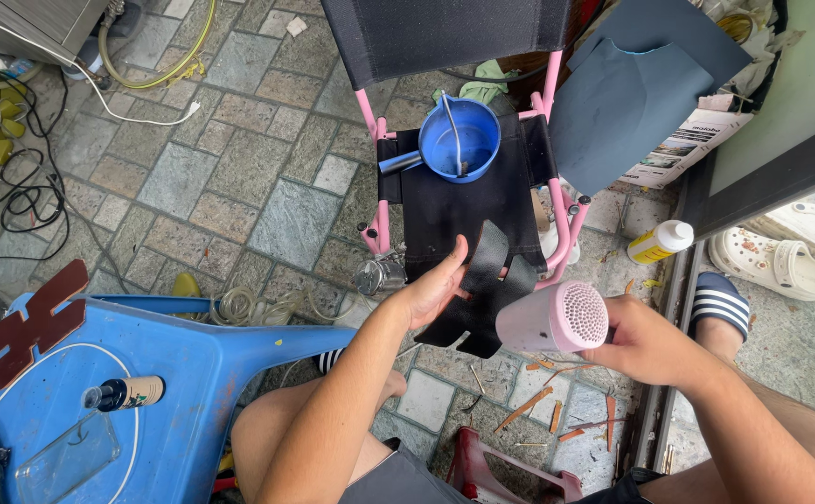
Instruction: The person uses a hair dryer to dry a black perforated material, then sprays it with a spray gun, and repeats the drying process. The person handles the material and tools directly without visible secondary objects.
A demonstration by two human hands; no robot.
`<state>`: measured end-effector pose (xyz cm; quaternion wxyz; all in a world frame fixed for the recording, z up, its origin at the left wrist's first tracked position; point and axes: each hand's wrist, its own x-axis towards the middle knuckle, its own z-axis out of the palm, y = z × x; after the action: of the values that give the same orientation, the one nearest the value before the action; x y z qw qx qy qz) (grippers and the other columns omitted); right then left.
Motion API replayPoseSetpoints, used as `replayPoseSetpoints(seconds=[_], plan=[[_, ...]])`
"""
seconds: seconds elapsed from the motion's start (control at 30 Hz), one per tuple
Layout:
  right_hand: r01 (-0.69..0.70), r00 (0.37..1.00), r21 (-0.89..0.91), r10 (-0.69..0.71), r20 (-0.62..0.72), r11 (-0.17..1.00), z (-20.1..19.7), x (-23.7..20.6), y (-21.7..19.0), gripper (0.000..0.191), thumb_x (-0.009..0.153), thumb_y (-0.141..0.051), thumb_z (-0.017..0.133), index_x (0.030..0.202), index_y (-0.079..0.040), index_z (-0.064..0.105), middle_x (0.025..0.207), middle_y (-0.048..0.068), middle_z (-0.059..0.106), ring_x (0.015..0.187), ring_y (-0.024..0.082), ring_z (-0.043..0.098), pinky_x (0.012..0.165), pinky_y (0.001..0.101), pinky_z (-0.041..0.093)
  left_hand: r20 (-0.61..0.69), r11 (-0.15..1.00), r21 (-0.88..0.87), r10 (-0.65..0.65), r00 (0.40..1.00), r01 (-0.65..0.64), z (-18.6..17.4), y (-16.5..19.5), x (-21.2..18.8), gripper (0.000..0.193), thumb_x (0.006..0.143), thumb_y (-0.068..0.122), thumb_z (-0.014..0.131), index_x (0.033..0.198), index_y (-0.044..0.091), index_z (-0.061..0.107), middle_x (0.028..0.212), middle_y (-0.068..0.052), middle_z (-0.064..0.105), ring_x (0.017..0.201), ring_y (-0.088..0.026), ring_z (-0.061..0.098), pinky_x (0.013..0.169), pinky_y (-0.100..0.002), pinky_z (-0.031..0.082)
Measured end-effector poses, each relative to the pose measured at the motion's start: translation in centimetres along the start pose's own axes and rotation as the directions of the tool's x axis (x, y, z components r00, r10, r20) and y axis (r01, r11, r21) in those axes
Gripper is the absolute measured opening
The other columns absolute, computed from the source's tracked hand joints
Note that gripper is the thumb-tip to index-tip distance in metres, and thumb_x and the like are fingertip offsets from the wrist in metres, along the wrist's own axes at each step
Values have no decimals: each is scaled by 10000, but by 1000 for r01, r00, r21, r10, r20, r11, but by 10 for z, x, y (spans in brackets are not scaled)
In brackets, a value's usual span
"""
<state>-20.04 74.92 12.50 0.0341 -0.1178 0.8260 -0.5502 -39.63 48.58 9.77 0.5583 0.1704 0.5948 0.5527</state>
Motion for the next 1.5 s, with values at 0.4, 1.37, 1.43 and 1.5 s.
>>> replayPoseSetpoints(seconds=[0.4,1.37,1.43,1.5], plan=[[-226,921,-264,117,-371,938,-9,-5,-16,263,754,-120,778,962,7,680,803,111,743,706,174,717,661,339,562,-110,997,47,-60,992,65,-8,-15,7,998,861,785,479,1587,112,349,1669,-78,351,1485,-221,321,1191,-429,221],[-338,928,-32,328,-180,940,-9,-1,-4,296,751,-117,808,1015,-7,736,808,112,761,702,156,692,663,344,585,-199,964,-236,73,977,-120,-3,-3,-3,541,889,129,706,1413,78,582,1280,-89,694,1168,-183,658,1043,-344,489],[-366,926,-33,361,-110,930,-13,-2,-3,288,730,-127,827,982,-13,749,787,110,758,676,165,700,652,346,596,-218,972,-198,86,972,-130,-3,-2,-2,541,887,75,704,1413,76,579,1272,-76,702,1155,-162,668,1041,-328,490],[-347,933,-106,331,-141,932,-16,-5,-2,296,708,-148,848,952,-13,746,779,98,763,657,172,738,664,337,606,-229,978,-137,123,966,-157,-4,-4,-1,559,877,51,723,1417,66,580,1290,-82,694,1178,-157,656,1052,-314,476]])
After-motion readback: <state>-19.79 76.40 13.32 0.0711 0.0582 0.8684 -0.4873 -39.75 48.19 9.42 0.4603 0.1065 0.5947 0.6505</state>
